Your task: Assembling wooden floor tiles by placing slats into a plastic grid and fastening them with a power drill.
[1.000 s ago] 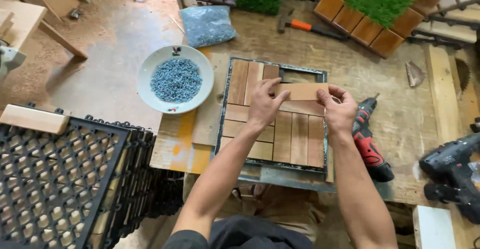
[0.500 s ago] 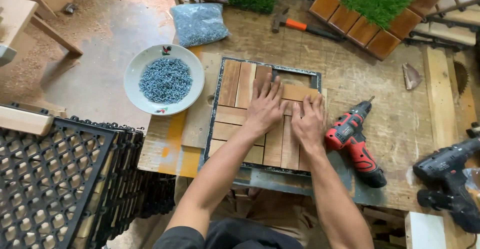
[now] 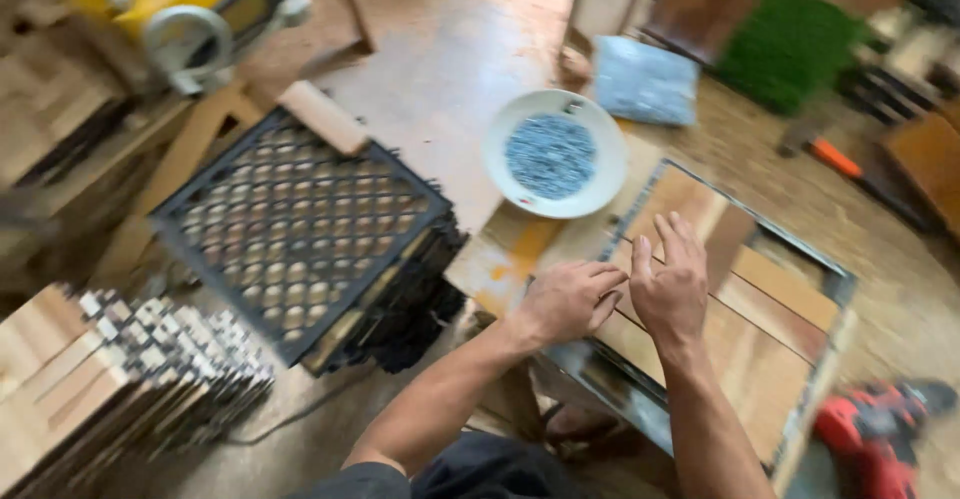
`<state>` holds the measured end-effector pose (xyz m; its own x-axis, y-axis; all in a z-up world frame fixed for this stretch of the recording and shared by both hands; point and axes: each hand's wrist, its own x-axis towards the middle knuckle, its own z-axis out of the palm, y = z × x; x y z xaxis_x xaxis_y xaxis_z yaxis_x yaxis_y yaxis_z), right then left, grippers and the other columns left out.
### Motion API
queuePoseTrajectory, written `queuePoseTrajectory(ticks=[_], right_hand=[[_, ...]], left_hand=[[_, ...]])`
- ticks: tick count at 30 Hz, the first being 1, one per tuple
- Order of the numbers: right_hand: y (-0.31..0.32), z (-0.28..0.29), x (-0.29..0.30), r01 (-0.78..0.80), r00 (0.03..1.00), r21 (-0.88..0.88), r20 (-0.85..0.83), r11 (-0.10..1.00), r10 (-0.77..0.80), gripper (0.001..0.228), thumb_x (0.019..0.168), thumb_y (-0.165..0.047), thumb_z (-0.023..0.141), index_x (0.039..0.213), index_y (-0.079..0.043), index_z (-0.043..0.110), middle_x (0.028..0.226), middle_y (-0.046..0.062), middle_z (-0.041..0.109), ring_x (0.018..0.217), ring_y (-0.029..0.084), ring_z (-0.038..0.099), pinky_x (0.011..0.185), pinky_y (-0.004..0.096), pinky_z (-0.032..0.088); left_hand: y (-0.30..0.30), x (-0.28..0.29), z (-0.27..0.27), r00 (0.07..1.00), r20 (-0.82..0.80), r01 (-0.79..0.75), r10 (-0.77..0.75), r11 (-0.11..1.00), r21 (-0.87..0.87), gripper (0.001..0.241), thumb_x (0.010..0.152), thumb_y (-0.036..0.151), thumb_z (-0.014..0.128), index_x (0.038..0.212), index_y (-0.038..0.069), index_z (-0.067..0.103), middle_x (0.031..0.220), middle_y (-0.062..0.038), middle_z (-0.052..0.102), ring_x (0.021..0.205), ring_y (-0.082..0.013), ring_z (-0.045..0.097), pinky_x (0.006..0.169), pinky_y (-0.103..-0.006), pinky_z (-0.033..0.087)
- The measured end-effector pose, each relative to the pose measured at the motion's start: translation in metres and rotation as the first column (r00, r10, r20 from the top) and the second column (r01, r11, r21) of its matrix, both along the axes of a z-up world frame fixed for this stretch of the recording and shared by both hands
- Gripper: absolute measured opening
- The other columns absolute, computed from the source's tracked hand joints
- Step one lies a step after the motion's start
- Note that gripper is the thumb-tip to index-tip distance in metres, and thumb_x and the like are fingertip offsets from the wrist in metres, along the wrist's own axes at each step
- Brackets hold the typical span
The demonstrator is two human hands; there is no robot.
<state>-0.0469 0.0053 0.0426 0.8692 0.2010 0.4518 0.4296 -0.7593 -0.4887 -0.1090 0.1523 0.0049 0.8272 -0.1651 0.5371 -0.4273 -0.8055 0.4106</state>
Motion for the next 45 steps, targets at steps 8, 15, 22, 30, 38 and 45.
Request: queuePoseTrajectory(ticks=[8, 15, 22, 30, 38, 45], right_hand=[[0.256, 0.011, -0.014, -0.476, 0.876, 0.107, -0.031, 0.873, 0.481, 0.037, 0.102, -0.034, 0.068, 0.135, -0.019, 0.07, 0.131, 0.007, 0.066, 0.122, 0.031, 0.065, 0.095, 0.046, 0.055], [0.381, -0.01, -0.012, -0.618, 0.771, -0.029, -0.222, 0.786, 0.597, 0.06, 0.102, -0.044, 0.061, 0.157, -0.026, 0.046, 0.163, 0.021, 0.037, 0.148, 0.049, 0.035, 0.115, 0.07, 0.029], [0.392, -0.061, 0.017, -0.483, 0.874, 0.051, 0.088, 0.874, 0.478, 0.025, 0.099, -0.042, 0.069, 0.112, -0.022, 0.063, 0.117, 0.004, 0.067, 0.125, 0.029, 0.06, 0.112, 0.054, 0.039], [0.278, 0.025, 0.01, -0.397, 0.864, 0.511, -0.071, 0.762, 0.498, 0.024, 0.11, -0.033, 0.055, 0.121, -0.017, 0.068, 0.093, 0.013, 0.072, 0.084, 0.033, 0.074, 0.071, 0.047, 0.061], [0.131, 0.026, 0.003, 0.091, 0.847, 0.73, -0.414, 0.678, 0.333, 0.022, 0.104, -0.028, 0.068, 0.116, -0.011, 0.077, 0.095, 0.008, 0.076, 0.086, 0.012, 0.065, 0.081, 0.033, 0.059], [-0.033, -0.005, -0.001, 0.408, 0.837, 0.863, -0.485, 0.299, 0.256, 0.027, 0.107, -0.027, 0.061, 0.12, -0.005, 0.068, 0.108, 0.011, 0.074, 0.083, 0.018, 0.071, 0.077, 0.038, 0.066]], left_hand=[[0.281, -0.013, 0.055, 0.614, 0.219, -0.701, 0.758, 0.652, -0.288, 0.017, 0.092, 0.028, 0.066, 0.104, 0.023, 0.077, 0.09, 0.0, 0.076, 0.087, -0.0223, 0.074, 0.078, -0.0345, 0.058], [0.414, -0.011, 0.04, 0.592, -0.272, -0.799, 0.759, 0.598, -0.068, 0.069, 0.093, 0.034, 0.059, 0.154, 0.004, 0.047, 0.162, -0.019, 0.042, 0.151, -0.0438, 0.034, 0.121, -0.0721, 0.018], [0.425, -0.008, 0.009, 0.713, -0.183, -0.687, 0.677, 0.621, -0.378, 0.053, 0.073, 0.017, 0.056, 0.122, 0.025, 0.073, 0.113, 0.0, 0.068, 0.119, -0.026, 0.063, 0.115, -0.0508, 0.036], [0.372, -0.031, 0.061, 0.88, -0.176, -0.458, 0.441, 0.688, -0.564, 0.053, 0.079, 0.006, 0.059, 0.124, 0.027, 0.077, 0.115, -0.003, 0.072, 0.109, -0.0253, 0.07, 0.099, -0.0415, 0.056], [0.19, -0.032, 0.158, 0.882, -0.466, -0.315, 0.066, 0.819, -0.48, 0.054, 0.084, 0.046, 0.078, 0.122, 0.007, 0.075, 0.115, -0.019, 0.076, 0.105, -0.0361, 0.074, 0.091, -0.0458, 0.061], [0.056, 0.03, 0.125, 0.642, -0.673, -0.389, -0.368, 0.6, -0.699, 0.062, 0.085, 0.028, 0.084, 0.132, -0.006, 0.062, 0.097, -0.024, 0.071, 0.078, -0.0274, 0.076, 0.073, -0.0365, 0.067]])
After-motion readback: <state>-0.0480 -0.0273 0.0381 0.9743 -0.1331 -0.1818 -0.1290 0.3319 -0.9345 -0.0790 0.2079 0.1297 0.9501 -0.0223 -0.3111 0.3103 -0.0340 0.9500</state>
